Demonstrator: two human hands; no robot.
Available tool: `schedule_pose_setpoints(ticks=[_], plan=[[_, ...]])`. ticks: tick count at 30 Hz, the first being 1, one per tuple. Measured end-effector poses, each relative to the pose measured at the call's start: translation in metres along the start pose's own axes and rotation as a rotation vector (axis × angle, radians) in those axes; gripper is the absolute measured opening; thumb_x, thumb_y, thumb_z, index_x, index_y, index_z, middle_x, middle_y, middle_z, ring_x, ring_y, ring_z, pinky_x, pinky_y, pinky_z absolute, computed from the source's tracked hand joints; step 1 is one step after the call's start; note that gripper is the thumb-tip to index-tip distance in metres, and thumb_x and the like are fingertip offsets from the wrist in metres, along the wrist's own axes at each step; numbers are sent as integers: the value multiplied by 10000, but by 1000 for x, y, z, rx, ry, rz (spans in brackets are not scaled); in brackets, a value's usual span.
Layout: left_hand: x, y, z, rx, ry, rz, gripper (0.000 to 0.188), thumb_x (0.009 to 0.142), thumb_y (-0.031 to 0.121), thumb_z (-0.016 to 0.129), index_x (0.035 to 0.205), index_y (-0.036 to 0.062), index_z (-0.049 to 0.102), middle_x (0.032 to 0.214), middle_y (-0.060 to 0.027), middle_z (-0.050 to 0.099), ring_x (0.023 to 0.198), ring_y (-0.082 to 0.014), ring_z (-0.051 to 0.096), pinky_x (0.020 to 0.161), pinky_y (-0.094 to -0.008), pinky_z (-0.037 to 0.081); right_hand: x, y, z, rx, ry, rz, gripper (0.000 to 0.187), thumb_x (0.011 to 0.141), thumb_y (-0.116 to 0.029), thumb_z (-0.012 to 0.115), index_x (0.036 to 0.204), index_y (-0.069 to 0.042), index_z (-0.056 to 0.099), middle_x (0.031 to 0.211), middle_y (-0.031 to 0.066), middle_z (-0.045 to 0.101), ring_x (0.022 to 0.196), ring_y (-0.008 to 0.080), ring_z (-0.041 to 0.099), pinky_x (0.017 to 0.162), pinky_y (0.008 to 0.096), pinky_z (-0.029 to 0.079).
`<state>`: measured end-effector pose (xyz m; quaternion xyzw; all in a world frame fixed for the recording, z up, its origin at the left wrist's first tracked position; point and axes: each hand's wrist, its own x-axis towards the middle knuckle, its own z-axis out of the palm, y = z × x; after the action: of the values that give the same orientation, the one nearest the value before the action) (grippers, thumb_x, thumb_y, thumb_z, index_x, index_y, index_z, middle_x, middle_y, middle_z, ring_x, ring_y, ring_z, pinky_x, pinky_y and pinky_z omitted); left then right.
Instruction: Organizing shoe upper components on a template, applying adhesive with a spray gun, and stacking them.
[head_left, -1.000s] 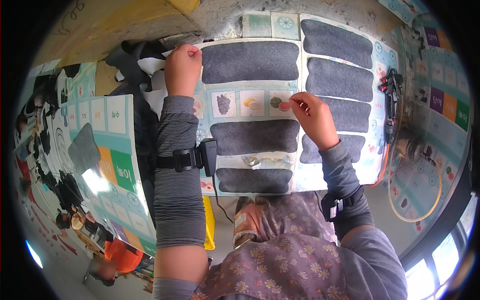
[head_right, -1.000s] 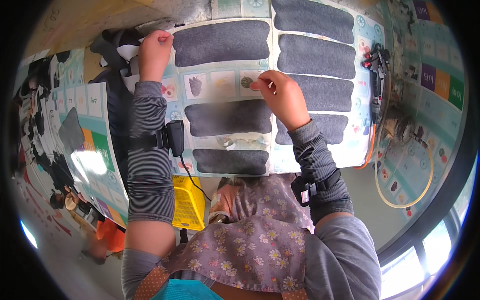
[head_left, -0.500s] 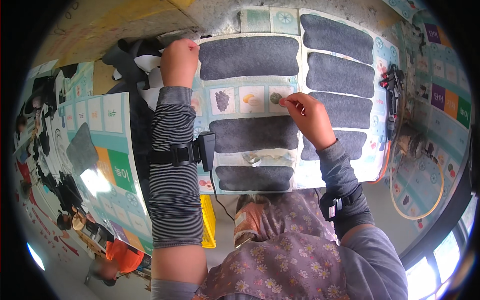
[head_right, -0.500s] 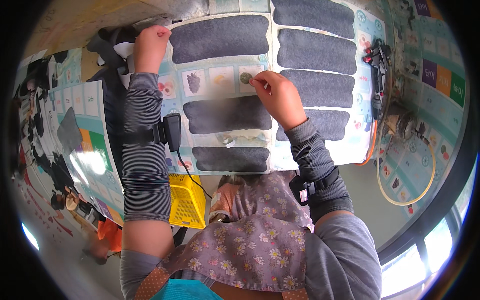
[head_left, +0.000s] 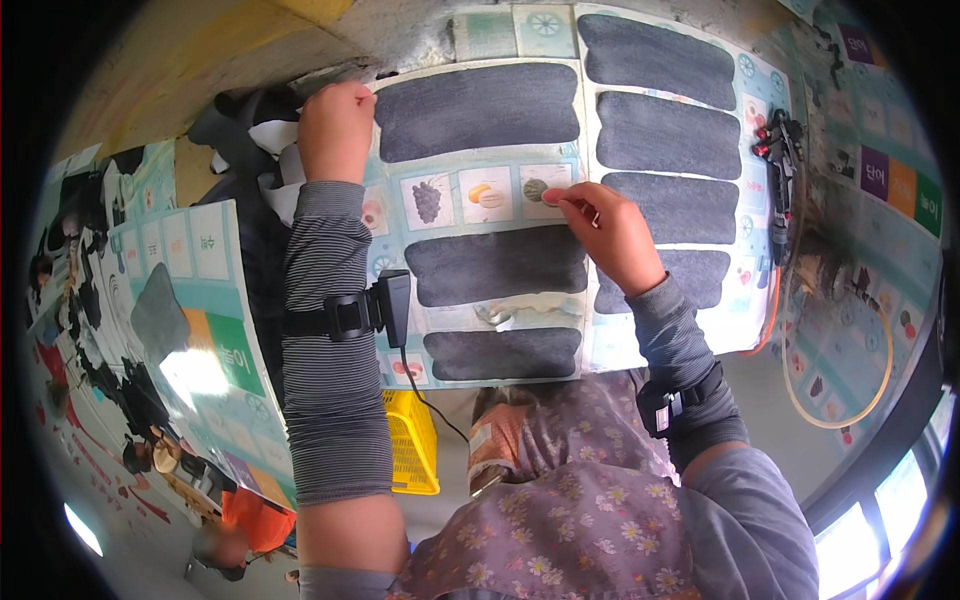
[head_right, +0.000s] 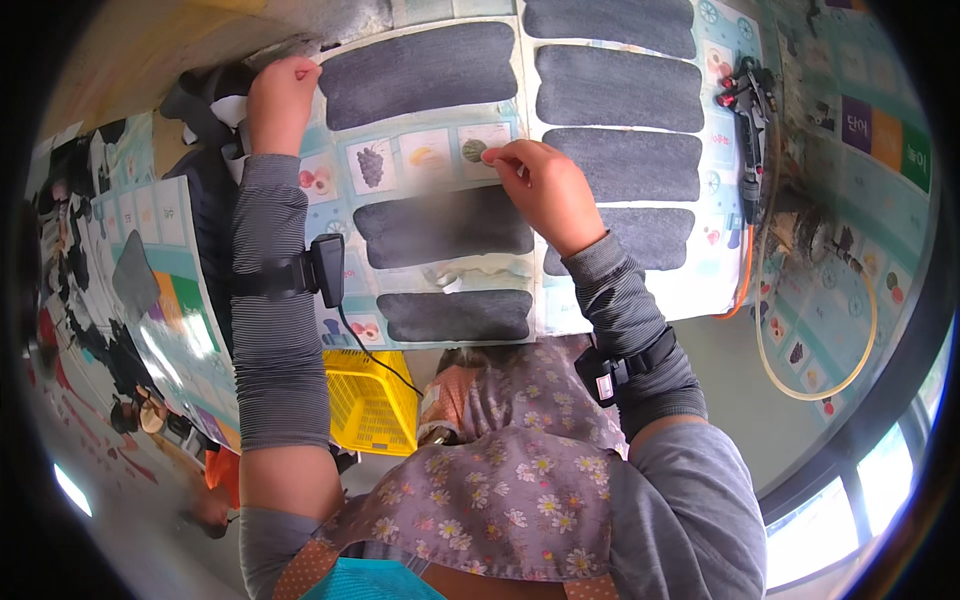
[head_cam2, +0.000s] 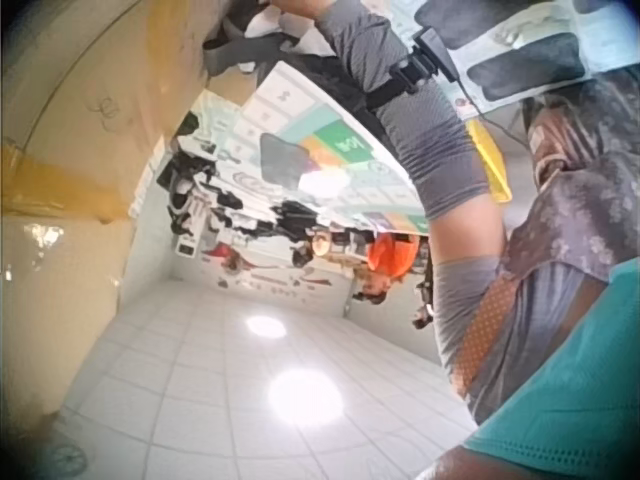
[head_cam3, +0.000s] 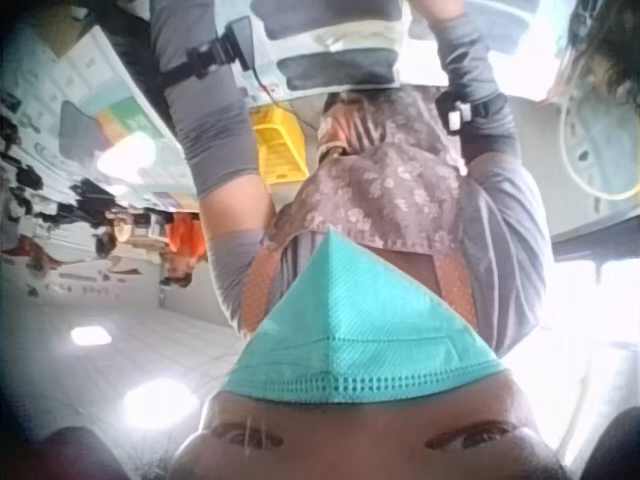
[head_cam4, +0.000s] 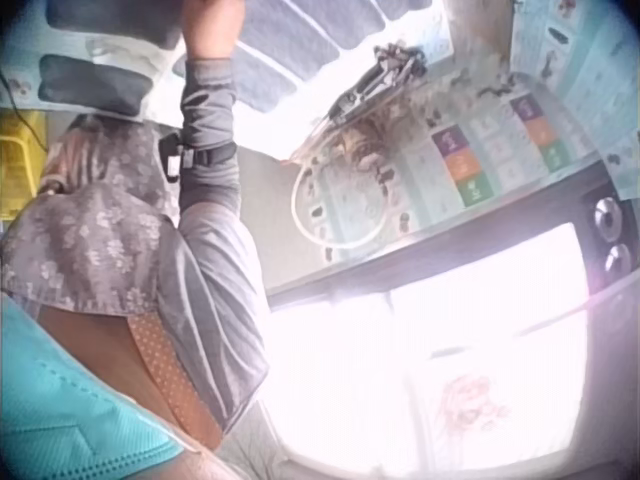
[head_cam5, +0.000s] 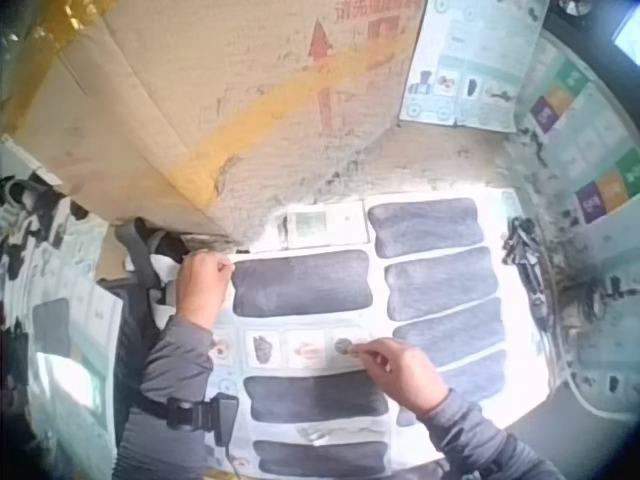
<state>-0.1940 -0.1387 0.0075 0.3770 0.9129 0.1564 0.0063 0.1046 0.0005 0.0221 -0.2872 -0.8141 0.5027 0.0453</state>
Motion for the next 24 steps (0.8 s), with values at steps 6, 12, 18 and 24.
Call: schedule_pose_setpoints(ticks=[6, 12, 18, 24], plan=[[5, 7, -4, 36, -126, -179, 130, 775, 188, 638, 784, 81, 712, 800, -160, 669, 770, -356, 649, 698, -413, 521, -1, 1, -4, -8, -5, 3, 122, 853, -87, 622, 950, -62, 692, 842, 103, 671, 636, 205, 602, 615, 298, 497], [7, 15, -2, 103, -176, -197, 140, 770, 187, 622, 783, 77, 708, 804, -167, 667, 779, -365, 647, 704, -418, 522, -2, -1, -7, -6, -19, 7, 127, 853, -83, 621, 955, -63, 693, 833, 96, 666, 645, 207, 603, 618, 300, 496], [0, 18, -4, 134, -72, -203, 177, 783, 216, 607, 809, 77, 712, 818, -174, 660, 784, -366, 644, 697, -429, 521, -4, 7, -14, 8, 2, 9, 93, 852, -80, 619, 922, -35, 660, 805, 106, 644, 680, 243, 613, 626, 323, 490], [10, 11, 0, 184, -122, -257, 184, 780, 235, 617, 809, 88, 722, 829, -180, 667, 799, -375, 651, 718, -426, 529, -3, 11, -14, -1, 9, -29, 79, 843, -86, 628, 873, -14, 621, 781, 122, 626, 698, 274, 612, 629, 347, 485]])
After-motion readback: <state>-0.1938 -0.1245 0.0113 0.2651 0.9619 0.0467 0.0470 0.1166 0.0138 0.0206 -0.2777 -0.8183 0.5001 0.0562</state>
